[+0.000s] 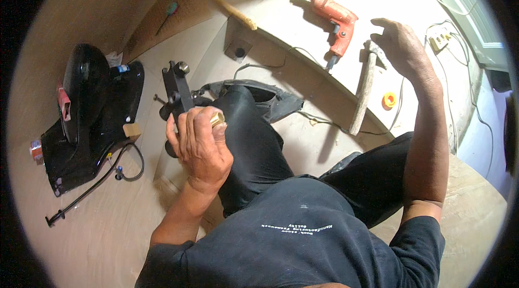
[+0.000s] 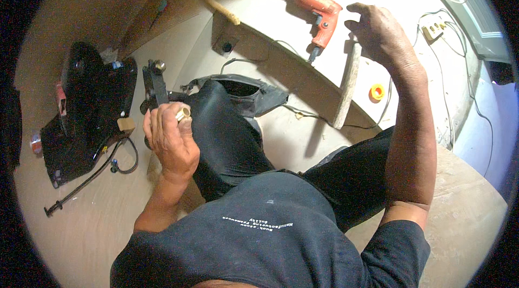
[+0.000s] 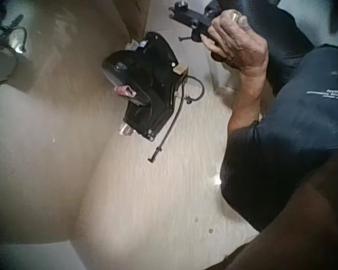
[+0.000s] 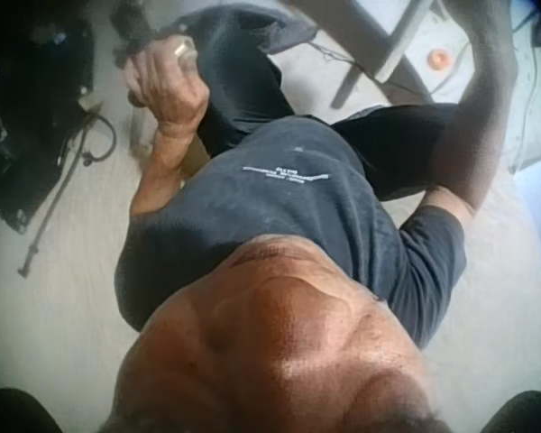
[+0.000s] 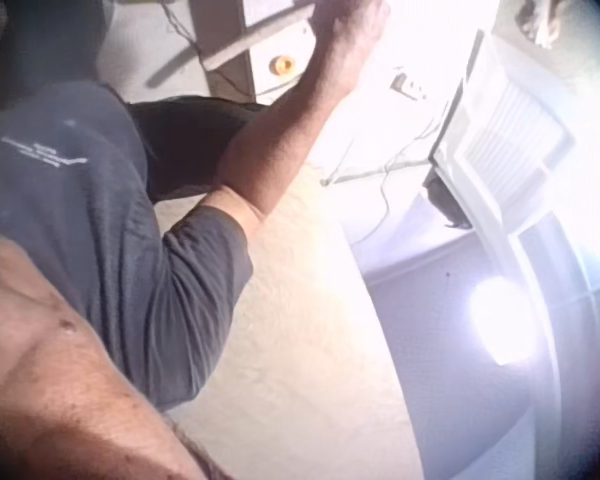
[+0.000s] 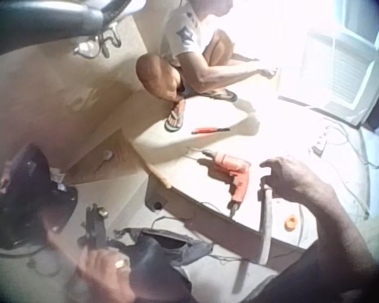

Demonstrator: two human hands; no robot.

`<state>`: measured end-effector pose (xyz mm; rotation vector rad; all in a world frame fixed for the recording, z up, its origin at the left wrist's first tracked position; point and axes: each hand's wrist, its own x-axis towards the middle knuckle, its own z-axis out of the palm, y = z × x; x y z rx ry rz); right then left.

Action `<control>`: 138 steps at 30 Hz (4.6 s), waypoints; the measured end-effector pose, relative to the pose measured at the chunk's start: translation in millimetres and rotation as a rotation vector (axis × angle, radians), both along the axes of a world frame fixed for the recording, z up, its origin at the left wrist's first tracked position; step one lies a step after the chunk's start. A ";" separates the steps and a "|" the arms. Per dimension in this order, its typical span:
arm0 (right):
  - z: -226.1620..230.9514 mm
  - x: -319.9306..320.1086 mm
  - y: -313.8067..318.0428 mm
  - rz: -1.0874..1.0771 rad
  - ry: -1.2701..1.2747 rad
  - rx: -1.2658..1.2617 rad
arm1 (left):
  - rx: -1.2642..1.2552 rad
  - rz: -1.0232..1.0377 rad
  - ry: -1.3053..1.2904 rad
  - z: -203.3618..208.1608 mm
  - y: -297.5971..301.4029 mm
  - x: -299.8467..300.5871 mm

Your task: The person inserts a wooden rod into the brass connector of a black faucet assembly, tapping it with a hammer to ensure a tight fit while another person assists nearby.

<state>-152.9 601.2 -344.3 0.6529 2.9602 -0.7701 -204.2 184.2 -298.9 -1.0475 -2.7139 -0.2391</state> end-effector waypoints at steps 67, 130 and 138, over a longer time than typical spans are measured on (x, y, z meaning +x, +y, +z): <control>-49.1 2.3 -2.3 0.108 -0.153 0.006 | -0.026 0.037 -0.048 6.7 1.7 5.6; -53.7 0.4 -3.5 0.129 -0.173 0.032 | -0.022 0.056 -0.043 -0.1 -3.1 4.1; -54.8 1.5 -3.2 0.143 -0.138 0.026 | -0.022 0.064 -0.043 0.1 -2.5 5.2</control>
